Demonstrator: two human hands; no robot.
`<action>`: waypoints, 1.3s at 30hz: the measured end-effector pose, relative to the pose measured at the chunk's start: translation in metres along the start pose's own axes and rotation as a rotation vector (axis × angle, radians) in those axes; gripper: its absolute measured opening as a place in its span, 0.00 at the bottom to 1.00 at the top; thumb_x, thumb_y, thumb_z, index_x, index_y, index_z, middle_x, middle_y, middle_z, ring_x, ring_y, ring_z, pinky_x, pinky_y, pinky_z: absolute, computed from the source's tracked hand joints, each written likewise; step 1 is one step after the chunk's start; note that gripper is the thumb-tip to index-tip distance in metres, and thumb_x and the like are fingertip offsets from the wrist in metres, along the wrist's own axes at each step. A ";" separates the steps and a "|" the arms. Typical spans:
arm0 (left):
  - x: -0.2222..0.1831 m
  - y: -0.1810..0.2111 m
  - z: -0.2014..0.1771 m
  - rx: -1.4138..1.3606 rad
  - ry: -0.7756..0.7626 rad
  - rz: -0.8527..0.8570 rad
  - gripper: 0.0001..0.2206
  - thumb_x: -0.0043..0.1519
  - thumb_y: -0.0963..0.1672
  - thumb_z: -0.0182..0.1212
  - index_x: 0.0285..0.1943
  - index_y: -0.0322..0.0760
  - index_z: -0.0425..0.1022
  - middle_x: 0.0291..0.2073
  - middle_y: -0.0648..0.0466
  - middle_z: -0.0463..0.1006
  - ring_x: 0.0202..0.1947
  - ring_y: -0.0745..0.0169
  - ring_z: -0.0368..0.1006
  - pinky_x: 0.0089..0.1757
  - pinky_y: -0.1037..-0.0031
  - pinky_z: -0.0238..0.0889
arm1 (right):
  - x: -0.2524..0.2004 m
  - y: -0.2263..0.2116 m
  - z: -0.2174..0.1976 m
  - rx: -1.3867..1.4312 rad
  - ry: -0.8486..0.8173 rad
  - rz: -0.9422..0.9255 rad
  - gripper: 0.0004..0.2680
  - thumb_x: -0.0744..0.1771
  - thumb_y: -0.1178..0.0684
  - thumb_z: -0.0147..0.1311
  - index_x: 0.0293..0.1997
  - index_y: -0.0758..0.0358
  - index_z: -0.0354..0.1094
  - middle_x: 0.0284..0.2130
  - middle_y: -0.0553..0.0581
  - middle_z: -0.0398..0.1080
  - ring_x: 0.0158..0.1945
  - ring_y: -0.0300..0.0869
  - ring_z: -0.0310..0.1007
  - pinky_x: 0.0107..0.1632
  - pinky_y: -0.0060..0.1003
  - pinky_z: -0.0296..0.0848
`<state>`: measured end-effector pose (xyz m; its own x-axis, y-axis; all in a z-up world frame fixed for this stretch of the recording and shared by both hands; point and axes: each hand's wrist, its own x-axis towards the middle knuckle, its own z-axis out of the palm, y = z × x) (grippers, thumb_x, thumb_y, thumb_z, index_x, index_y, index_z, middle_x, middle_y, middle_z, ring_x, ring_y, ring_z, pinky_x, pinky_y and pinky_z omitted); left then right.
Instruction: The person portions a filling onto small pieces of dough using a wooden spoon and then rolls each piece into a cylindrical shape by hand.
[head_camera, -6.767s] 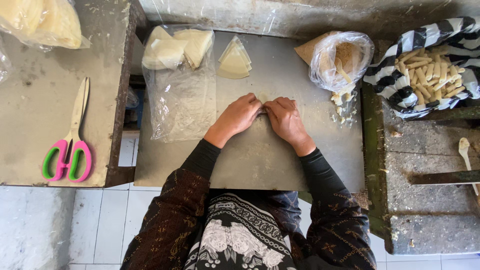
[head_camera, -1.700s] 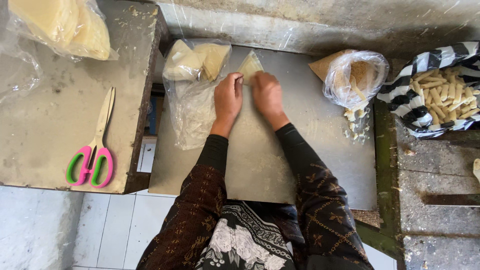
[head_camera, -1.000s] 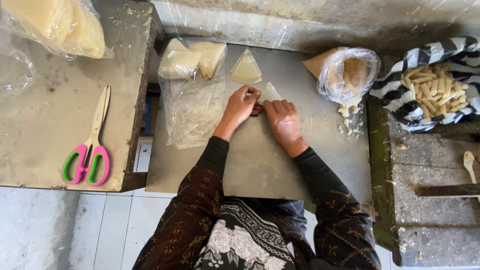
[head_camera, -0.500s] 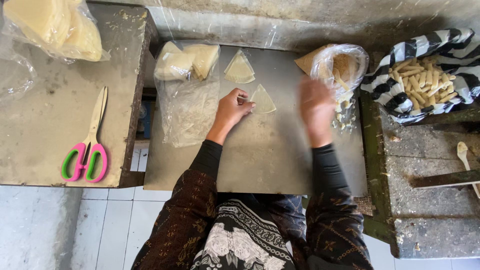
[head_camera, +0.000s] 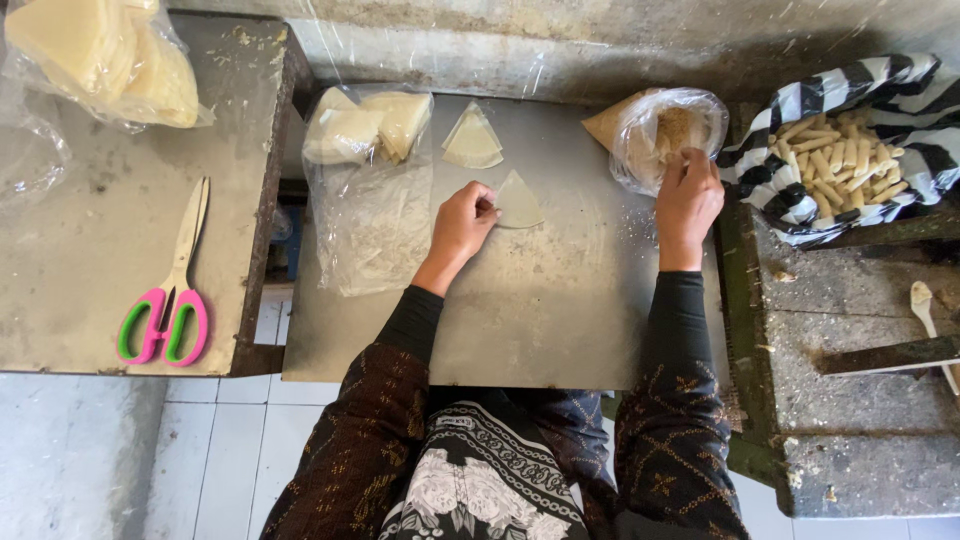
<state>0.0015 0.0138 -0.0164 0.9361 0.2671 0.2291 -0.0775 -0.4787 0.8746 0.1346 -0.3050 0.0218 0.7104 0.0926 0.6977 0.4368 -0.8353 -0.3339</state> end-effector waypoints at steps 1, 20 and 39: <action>0.001 -0.002 -0.001 -0.025 -0.007 -0.028 0.11 0.57 0.41 0.71 0.45 0.32 0.76 0.36 0.51 0.83 0.36 0.60 0.81 0.41 0.72 0.73 | 0.001 -0.002 -0.002 -0.003 -0.001 -0.021 0.05 0.70 0.57 0.59 0.47 0.68 0.73 0.38 0.66 0.75 0.38 0.58 0.77 0.41 0.48 0.74; 0.006 0.003 -0.013 0.020 -0.101 -0.145 0.09 0.59 0.43 0.68 0.44 0.34 0.77 0.38 0.52 0.84 0.38 0.61 0.81 0.42 0.73 0.73 | -0.004 0.038 0.020 0.163 0.015 0.229 0.03 0.70 0.63 0.55 0.40 0.66 0.74 0.30 0.55 0.78 0.29 0.36 0.78 0.33 0.33 0.74; 0.006 0.001 -0.020 -0.020 -0.051 -0.160 0.08 0.57 0.41 0.68 0.43 0.32 0.77 0.34 0.51 0.84 0.36 0.61 0.82 0.40 0.73 0.73 | -0.013 -0.073 -0.013 0.900 -0.299 0.477 0.03 0.71 0.61 0.54 0.45 0.65 0.73 0.31 0.55 0.75 0.30 0.34 0.72 0.33 0.28 0.71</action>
<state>0.0001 0.0317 -0.0052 0.9530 0.2958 0.0647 0.0678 -0.4167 0.9065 0.0863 -0.2528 0.0453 0.9695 0.0925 0.2271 0.2375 -0.1227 -0.9636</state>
